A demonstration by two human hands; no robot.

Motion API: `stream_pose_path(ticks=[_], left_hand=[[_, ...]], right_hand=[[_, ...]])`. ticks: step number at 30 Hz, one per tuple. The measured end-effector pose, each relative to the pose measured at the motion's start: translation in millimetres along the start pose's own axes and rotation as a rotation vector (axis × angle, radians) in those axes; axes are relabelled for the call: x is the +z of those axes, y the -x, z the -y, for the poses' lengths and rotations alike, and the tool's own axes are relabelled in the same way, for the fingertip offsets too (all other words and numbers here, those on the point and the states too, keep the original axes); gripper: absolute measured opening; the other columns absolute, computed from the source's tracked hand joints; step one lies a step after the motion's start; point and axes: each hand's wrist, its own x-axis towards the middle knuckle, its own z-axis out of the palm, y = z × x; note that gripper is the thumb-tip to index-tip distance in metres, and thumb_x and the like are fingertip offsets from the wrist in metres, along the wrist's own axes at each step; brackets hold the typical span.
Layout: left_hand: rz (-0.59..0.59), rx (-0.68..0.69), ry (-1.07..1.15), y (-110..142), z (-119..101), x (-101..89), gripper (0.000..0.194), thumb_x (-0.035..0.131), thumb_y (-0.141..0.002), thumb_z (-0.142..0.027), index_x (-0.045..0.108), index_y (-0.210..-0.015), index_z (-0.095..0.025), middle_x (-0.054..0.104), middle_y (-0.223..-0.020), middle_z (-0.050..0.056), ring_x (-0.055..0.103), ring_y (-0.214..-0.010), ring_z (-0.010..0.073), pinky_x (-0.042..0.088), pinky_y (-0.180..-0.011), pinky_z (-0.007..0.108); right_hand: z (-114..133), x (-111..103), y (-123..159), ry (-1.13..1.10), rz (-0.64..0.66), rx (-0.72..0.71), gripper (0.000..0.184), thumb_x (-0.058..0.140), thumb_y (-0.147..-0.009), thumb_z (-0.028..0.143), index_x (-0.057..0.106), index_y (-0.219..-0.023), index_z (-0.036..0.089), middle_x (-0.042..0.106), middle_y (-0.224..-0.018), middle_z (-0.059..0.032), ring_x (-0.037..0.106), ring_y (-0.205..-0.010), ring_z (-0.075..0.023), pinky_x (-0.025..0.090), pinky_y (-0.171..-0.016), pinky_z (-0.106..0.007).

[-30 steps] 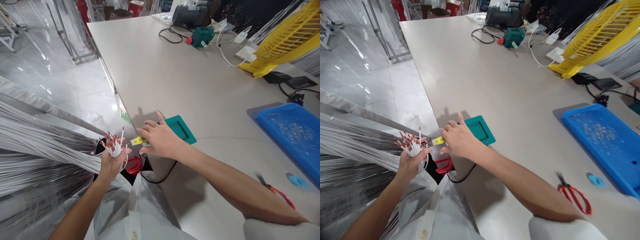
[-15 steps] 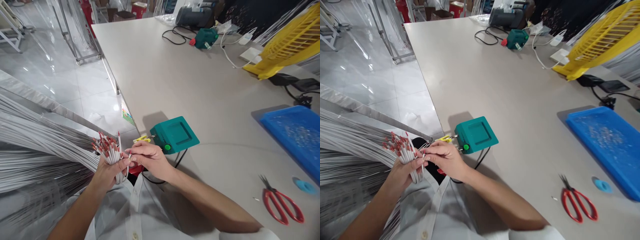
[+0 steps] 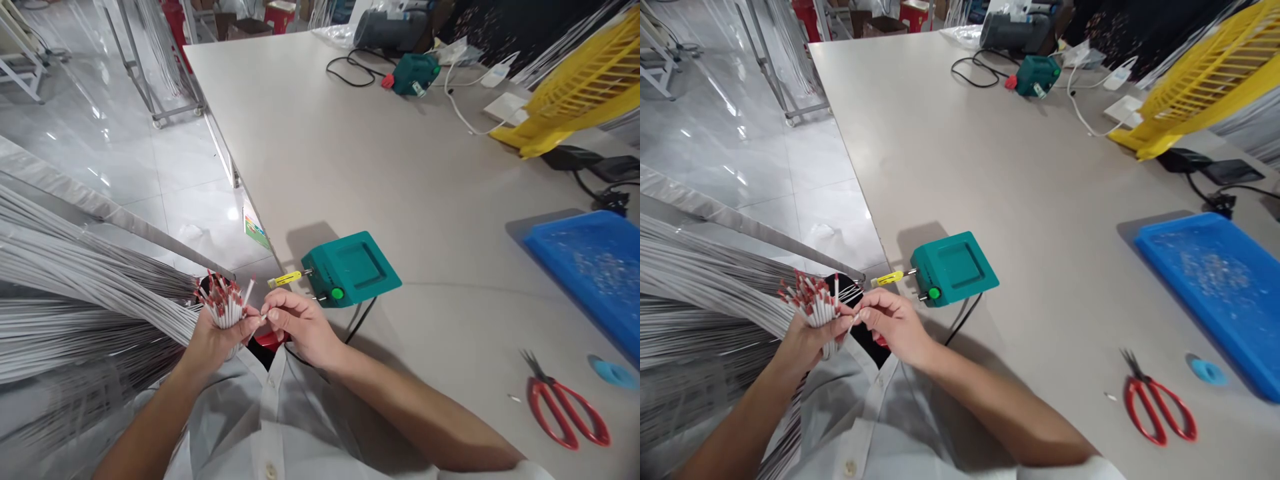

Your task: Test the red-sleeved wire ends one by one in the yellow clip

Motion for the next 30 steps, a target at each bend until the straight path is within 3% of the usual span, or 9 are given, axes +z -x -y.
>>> stream_pose_path(ticks=[2, 4, 6, 11, 16, 22, 27, 30], left_hand=[[-0.057, 0.044, -0.030, -3.2, -1.5, -3.7, 0.014, 0.071, -0.067, -0.026, 0.065, -0.072, -0.014, 0.056, -0.054, -0.002, 0.049, -0.048, 0.0082, 0.039, -0.047, 0.021], [-0.102, 0.080, -0.053, -6.2, -2.7, -6.5, 0.012, 0.069, -0.070, -0.024, 0.064, -0.075, -0.014, 0.056, -0.059, -0.002, 0.048, -0.050, 0.0073, 0.039, -0.049, 0.020], [-0.113, 0.106, -0.051, -8.2, -2.9, -7.0, 0.013, 0.069, -0.070, -0.022, 0.063, -0.078, -0.015, 0.058, -0.063, -0.003, 0.049, -0.050, 0.0066, 0.040, -0.049, 0.020], [-0.083, 0.078, 0.012, -7.4, -5.0, 4.9, 0.037, 0.074, -0.063, -0.020, 0.060, -0.097, -0.019, 0.064, -0.083, 0.000, 0.056, -0.059, 0.0094, 0.046, -0.056, 0.021], [-0.026, 0.006, -0.020, -4.3, -10.0, 17.6, 0.054, 0.078, -0.053, -0.016, 0.059, -0.104, -0.017, 0.068, -0.091, 0.004, 0.062, -0.082, 0.0196, 0.050, -0.073, 0.028], [0.020, 0.019, -0.045, -4.6, -8.4, 16.9, 0.037, 0.075, -0.060, -0.020, 0.063, -0.095, -0.017, 0.068, -0.078, 0.001, 0.062, -0.068, 0.0151, 0.050, -0.061, 0.025], [0.035, 0.042, -0.061, -5.1, -7.4, 12.4, 0.016, 0.070, -0.067, -0.024, 0.068, -0.081, -0.015, 0.066, -0.063, 0.001, 0.060, -0.059, 0.0137, 0.050, -0.059, 0.024], [-0.082, 0.064, -0.073, -6.7, -6.9, 10.3, 0.013, 0.070, -0.068, -0.024, 0.070, -0.075, -0.014, 0.069, -0.068, 0.004, 0.064, -0.067, 0.0168, 0.051, -0.066, 0.026]], right_hand=[[11.4, -8.9, 3.1, 0.386, 0.073, -0.178, 0.016, 0.055, -0.081, 0.031, 0.064, -0.079, 0.018, 0.057, -0.078, -0.0034, 0.052, -0.060, -0.0100, 0.043, -0.051, -0.022], [22.8, -17.0, 6.4, 0.767, 0.262, -0.283, 0.015, 0.057, -0.078, 0.029, 0.067, -0.083, 0.018, 0.060, -0.081, -0.0051, 0.056, -0.069, -0.0135, 0.045, -0.060, -0.025], [29.6, -21.1, 8.1, 0.958, 0.344, -0.323, 0.020, 0.061, -0.075, 0.031, 0.068, -0.089, 0.018, 0.063, -0.081, -0.0061, 0.057, -0.071, -0.0150, 0.045, -0.062, -0.026], [22.6, -10.4, 0.9, 0.749, -0.003, -0.404, 0.019, 0.050, -0.085, 0.024, 0.066, -0.092, 0.017, 0.065, -0.079, -0.0067, 0.059, -0.070, -0.0131, 0.048, -0.064, -0.025], [15.1, 2.7, -8.9, 0.597, -0.030, -0.311, 0.012, 0.057, -0.080, 0.023, 0.068, -0.076, 0.019, 0.065, -0.070, -0.0029, 0.059, -0.066, -0.0126, 0.048, -0.062, -0.024], [9.8, 7.0, -9.6, 0.548, -0.142, -0.315, 0.010, 0.060, -0.076, 0.020, 0.063, -0.068, 0.017, 0.060, -0.062, -0.0012, 0.054, -0.058, -0.0119, 0.044, -0.056, -0.025], [5.2, 6.5, -8.4, 0.408, -0.149, -0.215, 0.017, 0.056, -0.079, 0.026, 0.056, -0.065, 0.018, 0.058, -0.061, -0.0006, 0.055, -0.057, -0.0123, 0.045, -0.056, -0.025], [5.3, 2.7, -7.1, 0.430, -0.161, -0.271, 0.014, 0.055, -0.080, 0.026, 0.057, -0.069, 0.018, 0.059, -0.064, -0.0018, 0.054, -0.060, -0.0128, 0.044, -0.056, -0.026]])
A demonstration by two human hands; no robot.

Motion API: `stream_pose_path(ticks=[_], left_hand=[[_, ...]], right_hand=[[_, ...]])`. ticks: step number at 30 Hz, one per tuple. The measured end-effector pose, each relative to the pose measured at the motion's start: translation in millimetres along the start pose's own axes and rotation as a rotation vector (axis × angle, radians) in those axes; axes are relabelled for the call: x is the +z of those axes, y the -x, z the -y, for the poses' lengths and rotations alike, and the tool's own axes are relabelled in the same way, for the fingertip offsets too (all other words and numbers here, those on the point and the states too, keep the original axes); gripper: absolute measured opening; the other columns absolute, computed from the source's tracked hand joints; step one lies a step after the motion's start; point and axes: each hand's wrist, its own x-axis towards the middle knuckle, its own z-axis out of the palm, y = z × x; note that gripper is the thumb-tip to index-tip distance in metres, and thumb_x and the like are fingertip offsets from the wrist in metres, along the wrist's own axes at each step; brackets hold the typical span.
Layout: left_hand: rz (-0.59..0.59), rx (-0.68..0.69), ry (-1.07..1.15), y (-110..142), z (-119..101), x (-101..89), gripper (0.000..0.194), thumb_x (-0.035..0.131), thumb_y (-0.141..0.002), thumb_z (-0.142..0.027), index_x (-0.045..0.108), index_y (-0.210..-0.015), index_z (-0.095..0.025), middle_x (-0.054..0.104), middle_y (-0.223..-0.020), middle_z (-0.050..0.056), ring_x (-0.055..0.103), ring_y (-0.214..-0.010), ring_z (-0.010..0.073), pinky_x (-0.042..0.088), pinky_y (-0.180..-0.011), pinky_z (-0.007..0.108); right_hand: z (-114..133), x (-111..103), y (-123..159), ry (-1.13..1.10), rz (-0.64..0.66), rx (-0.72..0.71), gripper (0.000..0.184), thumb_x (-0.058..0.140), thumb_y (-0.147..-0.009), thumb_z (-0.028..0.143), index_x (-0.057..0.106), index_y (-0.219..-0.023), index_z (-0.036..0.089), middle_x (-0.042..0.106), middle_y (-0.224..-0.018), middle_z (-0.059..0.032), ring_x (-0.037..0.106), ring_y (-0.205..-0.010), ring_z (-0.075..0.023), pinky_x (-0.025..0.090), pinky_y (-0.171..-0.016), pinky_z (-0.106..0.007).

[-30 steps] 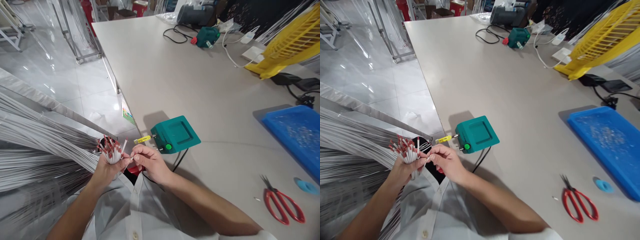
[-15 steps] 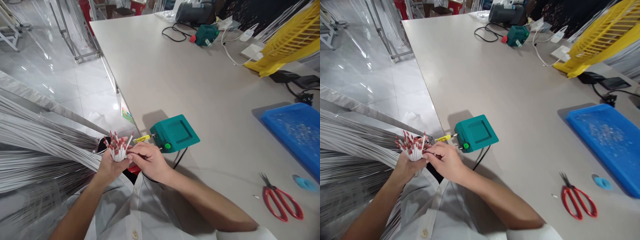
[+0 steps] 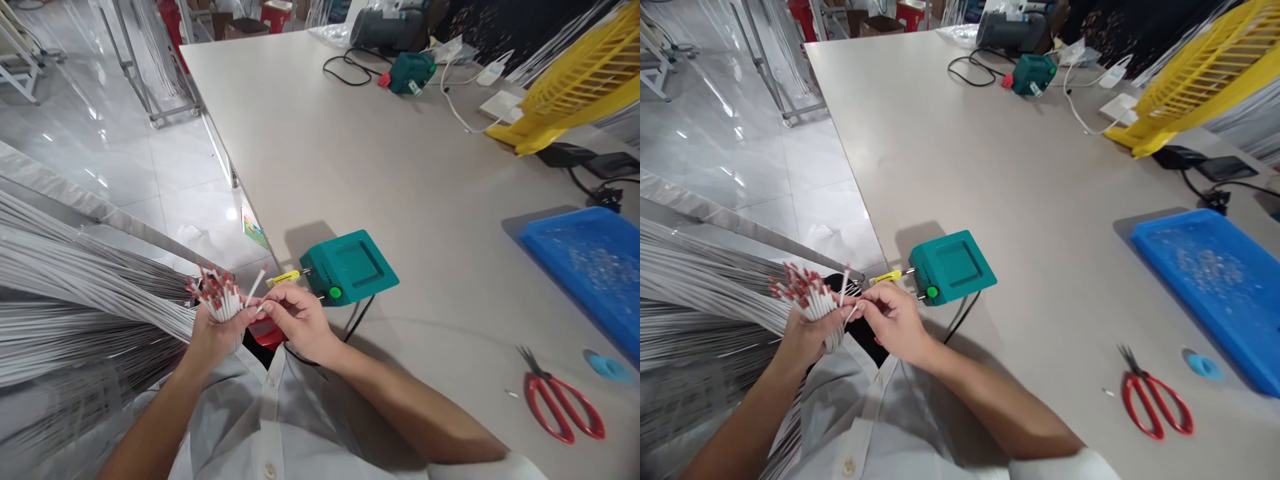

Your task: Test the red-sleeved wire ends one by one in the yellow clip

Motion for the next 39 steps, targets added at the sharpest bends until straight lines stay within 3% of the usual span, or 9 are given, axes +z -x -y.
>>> stream_pose_path(ticks=[3, 5, 11, 16, 21, 28, 31, 35, 39], left_hand=[[-0.278, 0.051, 0.025, -1.0, -1.0, 0.6, 0.014, 0.070, -0.067, -0.025, 0.069, -0.075, -0.014, 0.069, -0.070, 0.004, 0.062, -0.059, 0.0145, 0.050, -0.060, 0.026], [-0.334, 0.089, -0.015, 0.6, -3.4, 2.1, 0.014, 0.069, -0.068, -0.026, 0.068, -0.076, -0.015, 0.065, -0.061, 0.001, 0.056, -0.050, 0.0119, 0.048, -0.054, 0.025], [-0.009, 0.090, -0.172, 8.9, -7.7, 5.6, 0.011, 0.065, -0.071, -0.025, 0.065, -0.073, -0.014, 0.051, -0.049, -0.004, 0.046, -0.047, 0.0093, 0.040, -0.046, 0.022], [0.159, 0.102, -0.251, 7.9, -2.7, 0.8, 0.024, 0.063, -0.074, -0.023, 0.050, -0.054, -0.016, 0.045, -0.048, -0.004, 0.041, -0.047, 0.0074, 0.035, -0.044, 0.020], [0.247, -0.013, -0.237, 4.8, 3.6, -3.5, 0.019, 0.062, -0.075, -0.027, 0.055, -0.062, -0.015, 0.048, -0.050, -0.004, 0.041, -0.044, 0.0070, 0.034, -0.041, 0.020], [0.161, -0.018, -0.077, -0.6, 6.5, -6.6, 0.023, 0.064, -0.075, -0.030, 0.058, -0.060, -0.014, 0.052, -0.051, -0.003, 0.045, -0.045, 0.0073, 0.036, -0.044, 0.021], [0.067, 0.004, -0.078, 1.1, 3.1, -7.8, 0.017, 0.063, -0.077, -0.029, 0.062, -0.067, -0.015, 0.052, -0.051, -0.003, 0.048, -0.048, 0.0081, 0.037, -0.048, 0.021], [0.036, 0.009, -0.122, 3.8, -2.2, -4.8, 0.015, 0.065, -0.074, -0.029, 0.064, -0.071, -0.014, 0.054, -0.052, -0.002, 0.048, -0.049, 0.0088, 0.038, -0.047, 0.021], [0.068, 0.009, -0.157, 5.2, -6.2, 1.2, 0.015, 0.066, -0.071, -0.028, 0.063, -0.067, -0.014, 0.051, -0.051, -0.003, 0.046, -0.047, 0.0085, 0.039, -0.045, 0.021]], right_hand=[[-0.2, -4.1, 0.0, 0.094, -0.002, -0.101, 0.010, 0.054, -0.081, 0.022, 0.056, -0.072, 0.017, 0.057, -0.069, -0.0028, 0.051, -0.064, -0.0131, 0.043, -0.059, -0.027], [0.0, -5.5, -0.8, 0.118, 0.034, -0.149, 0.010, 0.052, -0.082, 0.021, 0.056, -0.073, 0.018, 0.056, -0.069, -0.0022, 0.051, -0.065, -0.0131, 0.043, -0.061, -0.027], [0.4, -7.3, -5.2, 0.104, 0.089, -0.194, 0.010, 0.051, -0.082, 0.019, 0.057, -0.075, 0.017, 0.057, -0.069, -0.0029, 0.050, -0.065, -0.0128, 0.043, -0.062, -0.027], [5.0, -22.5, -14.4, 0.203, 0.316, -0.293, 0.010, 0.051, -0.077, 0.012, 0.060, -0.075, 0.017, 0.056, -0.064, -0.0007, 0.050, -0.061, -0.0110, 0.041, -0.054, -0.022], [9.0, -38.4, -22.7, 0.576, 0.456, -0.681, 0.013, 0.051, -0.077, 0.010, 0.063, -0.079, 0.017, 0.061, -0.078, -0.0033, 0.056, -0.067, -0.0109, 0.046, -0.059, -0.023], [-5.8, -42.8, -11.8, 0.901, 0.214, -1.182, 0.013, 0.057, -0.079, 0.010, 0.063, -0.090, 0.013, 0.065, -0.081, -0.0030, 0.057, -0.064, -0.0126, 0.047, -0.052, -0.025], [-6.1, -43.3, -6.6, 0.885, 0.179, -1.066, 0.015, 0.053, -0.081, 0.010, 0.063, -0.091, 0.016, 0.065, -0.081, -0.0038, 0.059, -0.067, -0.0131, 0.050, -0.054, -0.025], [9.4, -42.5, -8.4, 0.579, 0.131, -0.559, 0.017, 0.047, -0.085, 0.011, 0.060, -0.094, 0.016, 0.065, -0.088, -0.0080, 0.061, -0.081, -0.0145, 0.053, -0.069, -0.026], [27.4, -41.2, -17.8, 0.386, 0.273, -0.339, 0.015, 0.051, -0.084, 0.017, 0.062, -0.095, 0.016, 0.063, -0.092, -0.0082, 0.060, -0.082, -0.0138, 0.051, -0.071, -0.026]])
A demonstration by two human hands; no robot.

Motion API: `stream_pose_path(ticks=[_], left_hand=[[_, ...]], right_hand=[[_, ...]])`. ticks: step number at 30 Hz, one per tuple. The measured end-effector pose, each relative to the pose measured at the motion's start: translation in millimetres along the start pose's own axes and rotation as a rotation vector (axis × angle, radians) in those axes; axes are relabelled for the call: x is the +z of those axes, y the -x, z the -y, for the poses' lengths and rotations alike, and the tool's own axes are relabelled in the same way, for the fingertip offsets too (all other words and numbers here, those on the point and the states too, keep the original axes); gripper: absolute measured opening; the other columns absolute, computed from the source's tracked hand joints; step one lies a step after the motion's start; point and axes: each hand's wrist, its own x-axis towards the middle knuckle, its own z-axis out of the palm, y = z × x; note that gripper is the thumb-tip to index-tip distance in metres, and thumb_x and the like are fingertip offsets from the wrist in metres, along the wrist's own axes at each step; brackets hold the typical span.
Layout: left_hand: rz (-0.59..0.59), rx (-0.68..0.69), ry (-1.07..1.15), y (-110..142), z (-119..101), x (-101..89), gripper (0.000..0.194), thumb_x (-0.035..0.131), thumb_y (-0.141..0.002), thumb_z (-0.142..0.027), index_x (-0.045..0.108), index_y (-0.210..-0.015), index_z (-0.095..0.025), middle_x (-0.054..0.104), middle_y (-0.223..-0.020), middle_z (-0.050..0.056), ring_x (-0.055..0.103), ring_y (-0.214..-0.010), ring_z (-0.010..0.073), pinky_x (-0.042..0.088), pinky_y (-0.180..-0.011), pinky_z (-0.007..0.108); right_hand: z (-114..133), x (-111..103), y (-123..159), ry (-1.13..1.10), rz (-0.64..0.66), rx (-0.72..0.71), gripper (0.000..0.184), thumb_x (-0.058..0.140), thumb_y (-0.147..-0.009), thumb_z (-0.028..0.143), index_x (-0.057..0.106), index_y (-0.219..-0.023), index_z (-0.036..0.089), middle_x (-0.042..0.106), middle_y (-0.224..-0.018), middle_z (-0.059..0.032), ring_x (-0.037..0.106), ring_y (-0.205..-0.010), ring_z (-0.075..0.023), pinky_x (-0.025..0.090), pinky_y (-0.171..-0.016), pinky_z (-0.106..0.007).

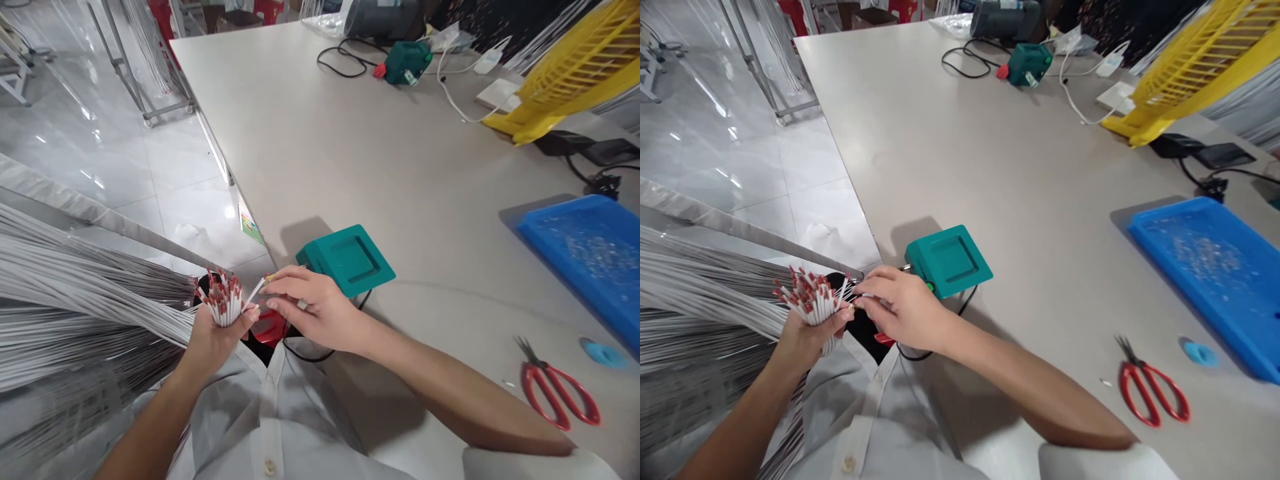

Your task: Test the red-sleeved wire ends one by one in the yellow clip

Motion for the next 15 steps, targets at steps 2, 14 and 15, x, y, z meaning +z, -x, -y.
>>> stream_pose_path(ticks=[2, 14, 15], left_hand=[[0.021, 0.008, -0.028, 0.7, -0.9, 0.9, 0.016, 0.065, -0.071, -0.027, 0.061, -0.063, -0.014, 0.050, -0.051, -0.003, 0.045, -0.048, 0.0083, 0.038, -0.045, 0.020], [-0.034, 0.053, -0.059, 5.1, -7.2, 4.8, 0.012, 0.065, -0.069, -0.022, 0.060, -0.062, -0.015, 0.047, -0.048, -0.005, 0.041, -0.045, 0.0072, 0.036, -0.043, 0.019], [-0.036, 0.055, -0.053, 5.5, -7.2, 3.9, 0.011, 0.064, -0.070, -0.023, 0.061, -0.063, -0.015, 0.048, -0.048, -0.005, 0.043, -0.045, 0.0078, 0.037, -0.044, 0.020]], right_hand=[[2.6, -2.0, -5.1, 0.014, 0.122, 0.020, 0.016, 0.054, -0.083, 0.023, 0.064, -0.094, 0.017, 0.062, -0.094, -0.0082, 0.060, -0.082, -0.0149, 0.050, -0.070, -0.026], [-0.9, 5.3, -9.9, 0.029, 0.190, 0.053, 0.013, 0.054, -0.082, 0.016, 0.066, -0.077, 0.016, 0.059, -0.072, -0.0036, 0.054, -0.064, -0.0109, 0.042, -0.058, -0.022], [-1.0, 7.6, -8.7, 0.001, 0.148, 0.055, 0.013, 0.054, -0.082, 0.017, 0.066, -0.077, 0.016, 0.059, -0.073, -0.0039, 0.054, -0.064, -0.0111, 0.042, -0.059, -0.022]])
